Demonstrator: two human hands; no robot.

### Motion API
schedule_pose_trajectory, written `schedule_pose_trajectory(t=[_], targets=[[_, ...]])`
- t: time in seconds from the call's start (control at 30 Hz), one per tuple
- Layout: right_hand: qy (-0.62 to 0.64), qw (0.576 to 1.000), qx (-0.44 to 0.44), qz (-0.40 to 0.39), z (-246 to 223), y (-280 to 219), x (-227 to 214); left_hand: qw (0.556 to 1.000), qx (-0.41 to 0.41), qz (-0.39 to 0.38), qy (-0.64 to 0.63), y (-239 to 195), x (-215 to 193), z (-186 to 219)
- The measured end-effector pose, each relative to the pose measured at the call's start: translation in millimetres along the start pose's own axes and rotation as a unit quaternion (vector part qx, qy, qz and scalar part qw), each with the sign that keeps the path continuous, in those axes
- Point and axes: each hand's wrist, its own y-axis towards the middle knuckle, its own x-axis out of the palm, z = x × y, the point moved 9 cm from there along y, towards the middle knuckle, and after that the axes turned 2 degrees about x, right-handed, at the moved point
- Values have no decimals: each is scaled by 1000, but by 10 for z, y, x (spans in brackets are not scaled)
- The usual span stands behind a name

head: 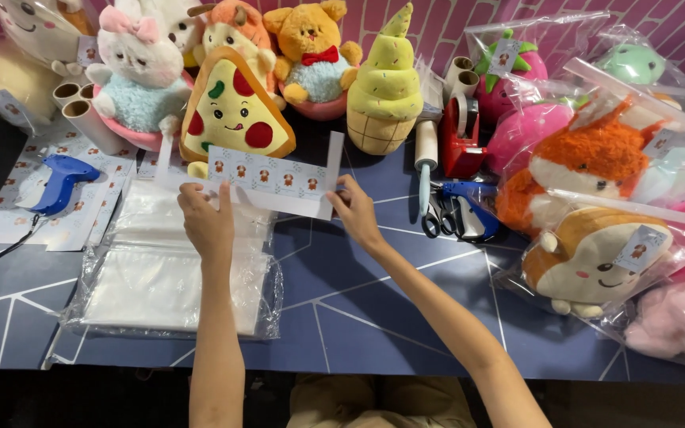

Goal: Cutting a paper label from a printed sheet and using a tag gun to attach it to a plush toy.

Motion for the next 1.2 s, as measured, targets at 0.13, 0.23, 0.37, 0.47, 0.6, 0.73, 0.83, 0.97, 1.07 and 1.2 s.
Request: schedule_pose_trajectory(t=[0.13,0.23,0.37,0.47,0.6,0.73,0.83,0.97,1.07,1.2], targets=[[3,1000,-15,11,-133,-268,-396,996,-14,9,-83,-69,206,63],[24,999,-34,18,-303,-461,-580,960,-85,-99,-249,-248,516,281],[71,997,-37,13,-487,-655,-746,888,-73,-122,-438,-388,646,707],[123,992,-10,-7,-245,-670,-851,878,-12,-102,-468,-430,418,1123],[293,952,88,-2,251,-709,-989,870,84,-86,-479,-441,289,1457],[352,932,83,-15,184,-554,-1339,859,91,-107,-492,-469,535,1405],[434,891,127,-37,333,-516,-1464,825,80,-165,-535,-510,616,1410],[382,911,134,-73,267,-541,-1345,812,49,-284,-507,-677,670,1591],[350,923,128,-92,399,-533,-1220,806,27,-368,-462,-831,785,1672],[264,954,119,-80,424,-578,-1231,794,41,-455,-401,-1075,771,1837]])
